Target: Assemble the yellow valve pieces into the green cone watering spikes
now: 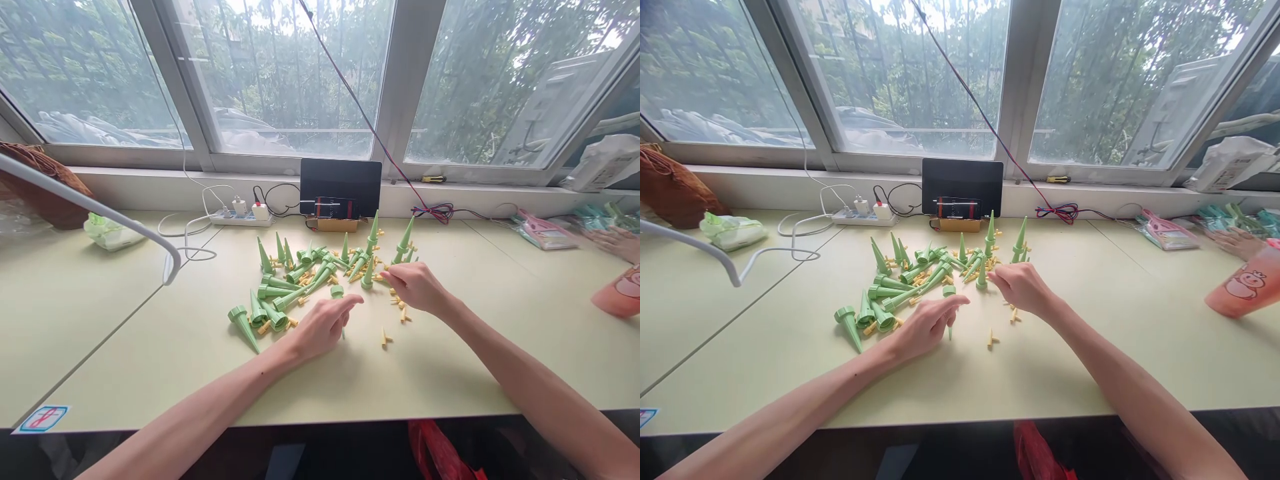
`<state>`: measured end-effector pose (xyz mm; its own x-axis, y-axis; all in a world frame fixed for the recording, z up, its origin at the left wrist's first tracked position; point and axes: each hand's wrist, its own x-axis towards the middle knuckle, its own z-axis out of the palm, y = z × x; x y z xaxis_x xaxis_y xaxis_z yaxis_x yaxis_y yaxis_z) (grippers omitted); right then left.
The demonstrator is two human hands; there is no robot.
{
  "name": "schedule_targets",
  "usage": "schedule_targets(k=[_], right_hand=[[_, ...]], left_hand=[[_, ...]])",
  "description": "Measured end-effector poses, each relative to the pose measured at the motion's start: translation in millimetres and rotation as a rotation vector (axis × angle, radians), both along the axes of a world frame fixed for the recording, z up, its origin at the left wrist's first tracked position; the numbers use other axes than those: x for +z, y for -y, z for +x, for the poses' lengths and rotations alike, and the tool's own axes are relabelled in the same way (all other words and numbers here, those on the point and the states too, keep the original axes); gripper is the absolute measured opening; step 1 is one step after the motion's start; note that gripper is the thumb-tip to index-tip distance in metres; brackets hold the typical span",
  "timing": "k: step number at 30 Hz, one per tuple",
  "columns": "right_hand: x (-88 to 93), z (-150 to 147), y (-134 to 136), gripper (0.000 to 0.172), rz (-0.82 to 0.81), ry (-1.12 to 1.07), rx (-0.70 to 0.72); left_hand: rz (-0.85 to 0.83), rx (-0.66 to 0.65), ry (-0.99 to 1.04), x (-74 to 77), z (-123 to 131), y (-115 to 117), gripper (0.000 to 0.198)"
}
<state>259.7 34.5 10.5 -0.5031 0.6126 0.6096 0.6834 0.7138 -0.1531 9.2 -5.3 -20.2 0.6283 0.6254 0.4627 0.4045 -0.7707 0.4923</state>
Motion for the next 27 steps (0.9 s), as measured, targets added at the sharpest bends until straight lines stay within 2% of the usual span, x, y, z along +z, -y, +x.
schedule_targets(k=[3, 6, 10, 15, 27], right_hand=[[3.9, 3.7, -0.5, 0.043, 0.011, -0.005, 0.029], [7.7, 3.3, 3.1, 0.024, -0.019, 0.038, 0.042], [14.0, -2.1, 12.9, 0.012, -0.072, 0.222, -0.025], [18.5, -6.7, 20.9, 0.018, -0.187, 0.482, -0.105], [17.8, -6.9, 23.1, 0.018, -0.334, 0.638, -0.198]], left_hand=[[0.001, 0.025, 0.026, -2.2, 0.0, -0.6, 0.039], [-0.039, 0.055, 0.003, -0.9, 0.6, 0.9, 0.029], [-0.064, 0.077, -0.025, 2.7, 2.2, 4.0, 0.030], [-0.056, 0.099, -0.036, 4.0, 4.9, 5.6, 0.026], [-0.020, 0.098, -0.050, 7.5, 5.5, 6.8, 0.024]])
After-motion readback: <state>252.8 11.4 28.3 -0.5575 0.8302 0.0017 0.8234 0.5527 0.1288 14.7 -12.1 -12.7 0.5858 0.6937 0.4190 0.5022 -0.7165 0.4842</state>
